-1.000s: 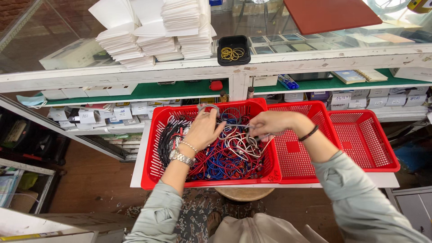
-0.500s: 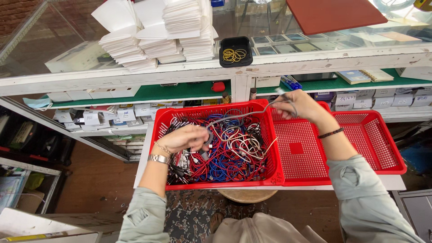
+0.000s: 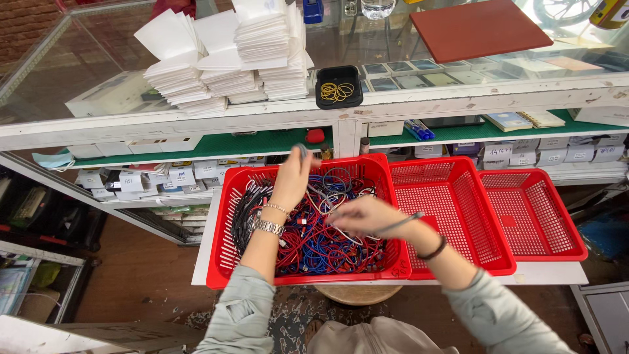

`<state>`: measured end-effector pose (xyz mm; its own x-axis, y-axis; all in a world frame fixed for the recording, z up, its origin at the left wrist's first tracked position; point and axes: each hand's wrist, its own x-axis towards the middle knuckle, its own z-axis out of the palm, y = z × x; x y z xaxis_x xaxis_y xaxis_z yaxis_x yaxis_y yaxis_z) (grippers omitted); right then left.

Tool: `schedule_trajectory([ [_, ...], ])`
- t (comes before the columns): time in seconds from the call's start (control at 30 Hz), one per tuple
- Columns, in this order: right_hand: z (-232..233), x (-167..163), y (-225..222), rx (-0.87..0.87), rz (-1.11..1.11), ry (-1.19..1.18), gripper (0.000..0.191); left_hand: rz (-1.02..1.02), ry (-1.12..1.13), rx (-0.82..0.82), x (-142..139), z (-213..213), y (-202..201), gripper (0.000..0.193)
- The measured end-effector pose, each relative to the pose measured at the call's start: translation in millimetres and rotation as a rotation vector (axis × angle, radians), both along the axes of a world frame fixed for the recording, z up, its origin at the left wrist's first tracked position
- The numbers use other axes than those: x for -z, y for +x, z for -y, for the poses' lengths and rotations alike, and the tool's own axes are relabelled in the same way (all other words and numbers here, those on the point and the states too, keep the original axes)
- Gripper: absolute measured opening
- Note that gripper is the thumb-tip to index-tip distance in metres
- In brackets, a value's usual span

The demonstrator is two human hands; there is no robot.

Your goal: The person sits at a shop counter and bundles phone cases with rubber bands, stacking the banded cases into red plastic baskets. They consolidate the filled baskets, carry one basket across the shop, and then begin coiling loose charging cables in a large basket.

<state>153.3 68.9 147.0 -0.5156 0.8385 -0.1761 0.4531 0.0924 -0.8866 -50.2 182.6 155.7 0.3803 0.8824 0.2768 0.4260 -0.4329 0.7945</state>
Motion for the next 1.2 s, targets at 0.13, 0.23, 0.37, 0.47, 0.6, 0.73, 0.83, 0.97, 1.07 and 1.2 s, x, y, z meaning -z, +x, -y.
schedule_trajectory([
  [0.13, -31.1, -44.3, 52.0, 0.225, -0.006, -0.199, 0.032, -0.24, -0.282, 0.246, 18.9, 12.9, -6.2, 0.035],
  [0.23, -47.8, -51.7, 72.7, 0.33, -0.28, -0.202, 0.04, -0.026, -0.572, 0.504, 22.8, 14.3, -8.9, 0.037],
  [0.37, -60.1, -38.2, 77.4, 0.268, -0.498, -0.204, 0.041, 0.367, -0.812, 0.783, 21.0, 9.9, -23.6, 0.028],
  [0.47, -57.3, -13.6, 69.1, 0.198, -0.592, -0.272, 0.042, 0.802, -0.894, 0.766, 21.3, 10.8, -30.3, 0.026],
  [0.6, -50.5, 30.7, 32.2, 0.075, -0.668, -0.353, 0.04, 1.393, -0.94, 0.812, 22.2, 20.0, -12.4, 0.025],
  [0.73, -33.4, 64.6, -22.0, 0.284, -0.916, -0.333, 0.037, 1.625, -0.898, 0.429, 16.2, 26.7, 10.8, 0.017],
  [0.83, -23.5, 65.1, -48.2, 0.394, -0.666, -0.172, 0.039, 1.395, -0.783, 0.125, 13.5, 28.5, 16.6, 0.016],
  [0.97, -20.9, 39.8, -44.4, 0.39, -0.538, -0.178, 0.034, 0.711, -0.409, 0.083, 19.5, 30.8, 15.8, 0.021],
  [1.07, -21.4, 21.6, -34.6, 0.504, -0.547, -0.289, 0.042, 0.47, -0.249, 0.094, 27.3, 28.4, 16.6, 0.024],
  [1.2, -14.4, 11.6, -27.1, 0.356, -0.771, -0.287, 0.032, 0.509, -0.229, 0.042, 36.4, 17.7, 17.3, 0.025],
])
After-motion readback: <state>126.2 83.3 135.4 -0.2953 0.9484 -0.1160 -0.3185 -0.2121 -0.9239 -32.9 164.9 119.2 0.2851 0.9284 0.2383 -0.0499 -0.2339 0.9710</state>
